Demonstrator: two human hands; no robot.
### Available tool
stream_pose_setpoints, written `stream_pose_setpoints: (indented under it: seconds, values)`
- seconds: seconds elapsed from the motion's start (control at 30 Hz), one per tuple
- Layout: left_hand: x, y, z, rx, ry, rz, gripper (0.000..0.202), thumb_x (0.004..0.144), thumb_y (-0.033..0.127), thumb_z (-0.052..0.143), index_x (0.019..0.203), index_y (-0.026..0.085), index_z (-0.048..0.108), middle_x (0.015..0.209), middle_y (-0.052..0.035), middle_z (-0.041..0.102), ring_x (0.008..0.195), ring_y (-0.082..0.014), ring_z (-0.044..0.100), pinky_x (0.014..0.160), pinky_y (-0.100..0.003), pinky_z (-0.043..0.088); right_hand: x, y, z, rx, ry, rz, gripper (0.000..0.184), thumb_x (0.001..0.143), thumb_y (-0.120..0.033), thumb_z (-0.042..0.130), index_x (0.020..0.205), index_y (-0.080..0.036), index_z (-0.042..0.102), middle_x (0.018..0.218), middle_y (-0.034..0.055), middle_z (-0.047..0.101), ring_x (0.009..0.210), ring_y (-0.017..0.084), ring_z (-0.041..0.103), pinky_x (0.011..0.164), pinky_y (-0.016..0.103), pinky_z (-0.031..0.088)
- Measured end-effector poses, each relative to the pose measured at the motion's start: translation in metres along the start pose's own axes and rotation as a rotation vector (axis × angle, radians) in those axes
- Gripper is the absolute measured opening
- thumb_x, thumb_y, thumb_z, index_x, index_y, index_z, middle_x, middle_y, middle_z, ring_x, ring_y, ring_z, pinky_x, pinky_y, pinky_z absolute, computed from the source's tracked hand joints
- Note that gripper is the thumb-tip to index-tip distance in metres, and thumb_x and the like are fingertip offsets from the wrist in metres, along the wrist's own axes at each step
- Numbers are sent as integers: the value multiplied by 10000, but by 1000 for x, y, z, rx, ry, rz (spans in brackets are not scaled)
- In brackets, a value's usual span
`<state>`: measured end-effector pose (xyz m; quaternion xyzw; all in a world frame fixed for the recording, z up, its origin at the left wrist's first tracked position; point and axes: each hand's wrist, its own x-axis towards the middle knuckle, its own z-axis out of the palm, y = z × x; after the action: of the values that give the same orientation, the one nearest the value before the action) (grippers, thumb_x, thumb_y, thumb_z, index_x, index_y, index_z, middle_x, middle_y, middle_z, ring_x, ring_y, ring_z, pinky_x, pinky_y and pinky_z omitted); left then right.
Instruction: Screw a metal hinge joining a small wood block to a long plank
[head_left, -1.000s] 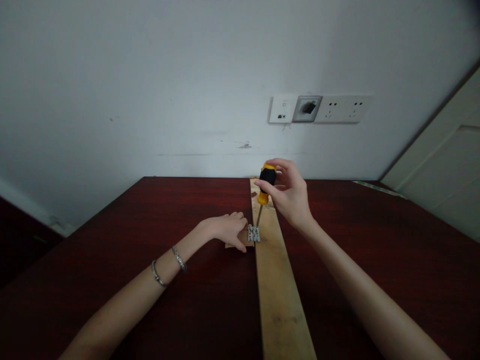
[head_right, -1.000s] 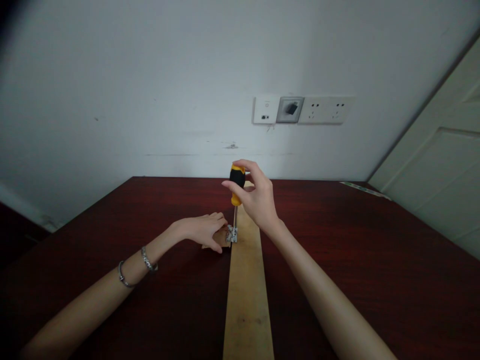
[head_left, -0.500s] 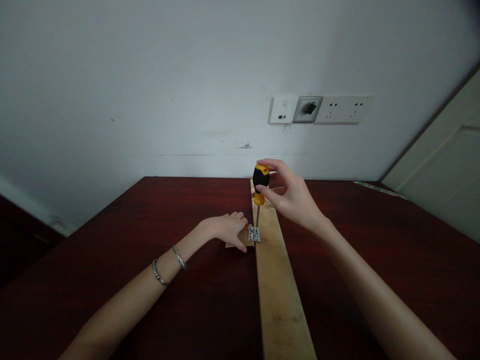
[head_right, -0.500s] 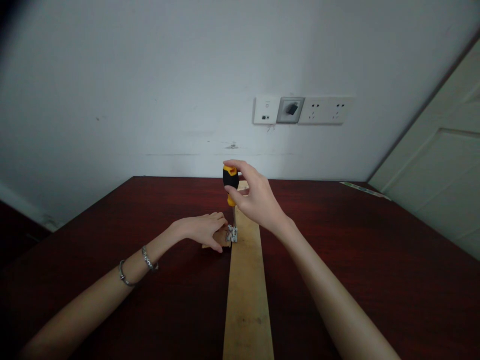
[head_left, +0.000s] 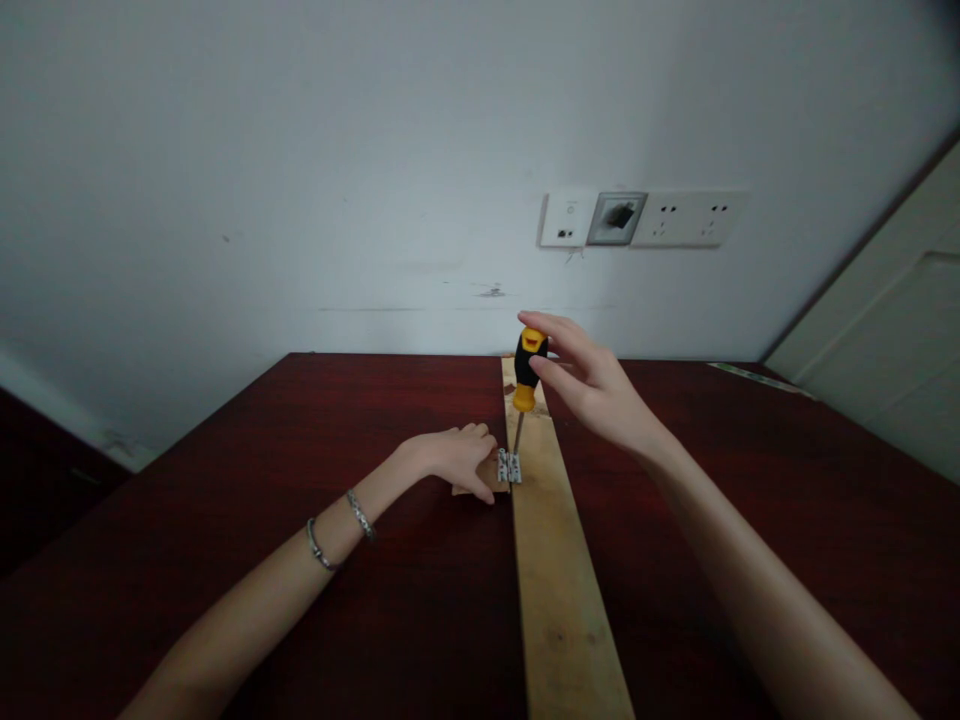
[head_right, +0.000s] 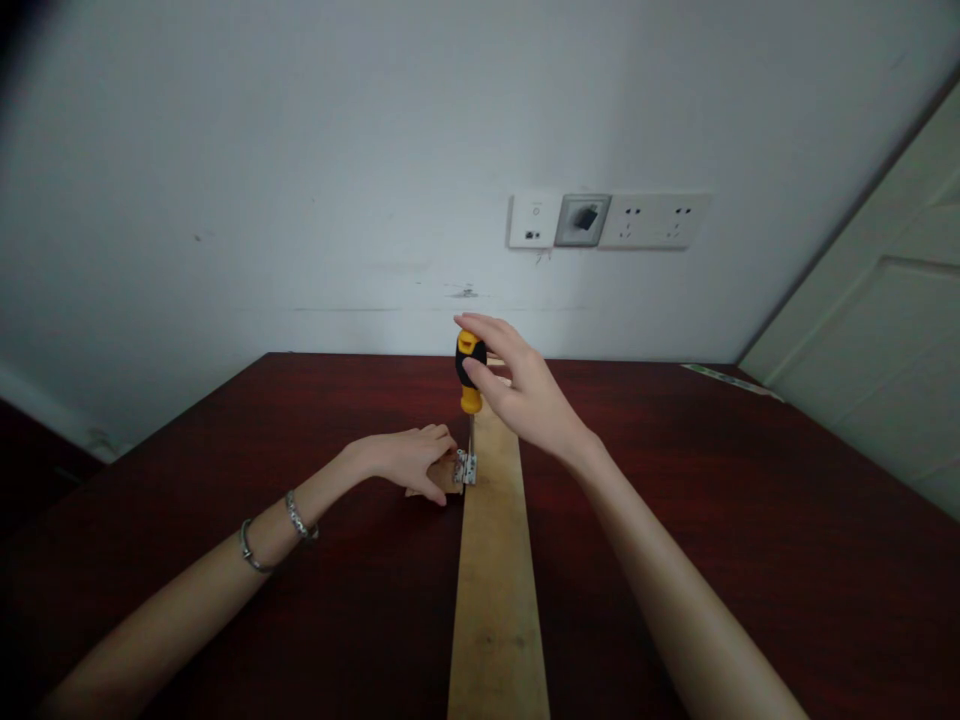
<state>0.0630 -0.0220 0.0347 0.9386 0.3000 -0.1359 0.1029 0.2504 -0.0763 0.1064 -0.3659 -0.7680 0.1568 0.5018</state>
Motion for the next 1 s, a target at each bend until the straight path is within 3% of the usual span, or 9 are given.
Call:
stream_pose_setpoints:
  seconds: [0.1, 0.33, 0.47, 0.57, 0.7, 0.9, 1.0]
  values:
    - [1, 0, 1, 6, 1, 5, 748, 630, 649, 614, 1150, 126, 489, 1163, -150, 482, 1032, -303, 488, 851, -370, 411, 1, 3, -5, 67, 20, 45, 370, 834, -220, 517, 1195, -296, 548, 1213, 41, 553, 1070, 211, 541, 858, 400, 512]
    - [1, 0, -1, -19, -20, -10, 747, 615, 646, 623, 1152, 145, 488, 1152, -136, 489, 1041, -305, 480, 817, -349, 417, 1, 10, 4, 25, 209, 93, 497, 679, -307, 717, 1130, -268, 513, 983, 39, 534, 887, 191, 544, 642, 300, 510]
    - [0, 0, -2, -21, -10, 1, 733, 619, 646, 617, 1136, 142, 494, 1127, -134, 500, 1028, -299, 477, 790, -336, 420, 1, 12, 14, 41, 188, 120, 310, 730, -364, 668, 979, -223, 548, 964, 47, 571, 879, 189, 553, 690, 319, 497]
    - [1, -1, -1, -30, -6, 14, 724, 622, 643, 616, 1125, 136, 501, 1114, -132, 507, 1012, -294, 481, 780, -328, 420, 2, 11, 22, 194, 172, 133, 283, 784, -345, 608, 1018, -218, 512, 936, 39, 594, 840, 168, 579, 733, 332, 490]
    - [1, -2, -1, -39, -10, 15, 730, 621, 639, 623, 1136, 138, 494, 1120, -126, 503, 1010, -284, 480, 789, -324, 417, 0, 14, 30, 309, 217, 169, 311, 809, -356, 560, 1081, -246, 457, 812, -12, 527, 682, 127, 554, 650, 304, 484]
    - [2, -3, 0, -42, -15, 6, 729, 623, 615, 638, 1156, 144, 479, 1138, -124, 491, 1026, -276, 475, 810, -318, 416, -1, 25, 31, 421, 121, 193, 400, 835, -298, 443, 1231, -302, 388, 961, 18, 549, 823, 161, 566, 785, 377, 494]
    - [2, -2, 0, -55, -15, 9, 721, 627, 627, 628, 1142, 143, 487, 1134, -125, 495, 1022, -280, 477, 792, -315, 421, 0, 22, 25, 383, 86, 184, 387, 794, -274, 507, 1180, -283, 470, 1059, 33, 570, 971, 191, 555, 886, 407, 462]
